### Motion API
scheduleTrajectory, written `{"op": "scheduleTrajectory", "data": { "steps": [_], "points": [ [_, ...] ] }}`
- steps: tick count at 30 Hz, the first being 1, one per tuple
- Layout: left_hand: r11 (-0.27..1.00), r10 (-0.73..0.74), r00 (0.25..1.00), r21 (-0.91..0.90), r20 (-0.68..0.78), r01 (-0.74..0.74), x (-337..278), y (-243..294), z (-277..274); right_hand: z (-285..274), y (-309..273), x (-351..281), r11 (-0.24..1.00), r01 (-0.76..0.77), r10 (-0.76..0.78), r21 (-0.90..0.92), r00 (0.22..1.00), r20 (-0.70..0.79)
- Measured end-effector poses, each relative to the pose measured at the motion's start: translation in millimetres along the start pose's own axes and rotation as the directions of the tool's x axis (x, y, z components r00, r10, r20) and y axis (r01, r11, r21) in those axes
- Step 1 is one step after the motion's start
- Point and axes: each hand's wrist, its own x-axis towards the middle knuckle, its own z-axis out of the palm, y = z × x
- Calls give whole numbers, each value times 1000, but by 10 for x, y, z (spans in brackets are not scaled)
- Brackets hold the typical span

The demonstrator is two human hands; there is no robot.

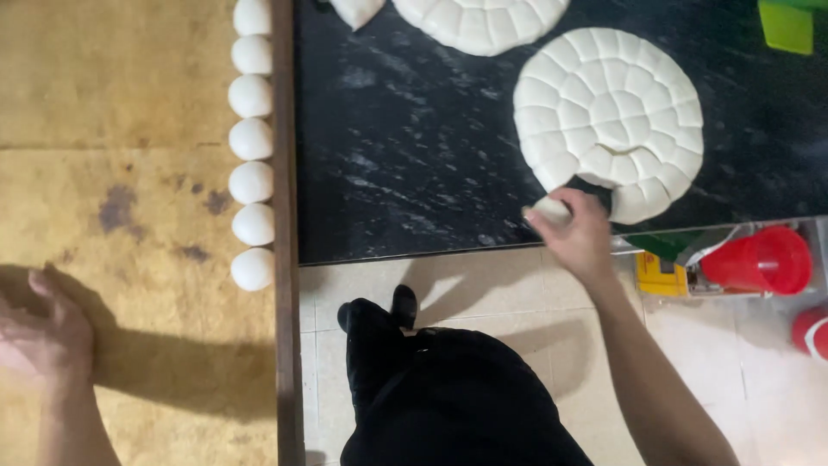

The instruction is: Shaping pre-cut dough pieces into small balls and arranging them in rows on a work surface

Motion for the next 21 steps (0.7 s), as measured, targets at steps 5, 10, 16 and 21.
{"op": "scheduleTrajectory", "data": {
  "steps": [5, 10, 16, 21],
  "points": [
    [958, -7, 998, 285, -63, 24, 32, -76, -1, -85, -569, -106, 991, -75, 51, 108, 977, 208],
    [947, 92, 993, 313, -72, -65, 41, -134, 4, 207, -967, 211, 948, 23, -95, 318, 973, 212],
    [882, 157, 965, 469, -208, -43, 108, -19, -4, 1126, -1100, 1060, 901, 424, -420, 94, 905, -61],
    [937, 41, 991, 350, -128, 7, 75, 229, -131, 1395, -1726, 898, 884, 461, -446, 74, 882, -154]
  ]
}}
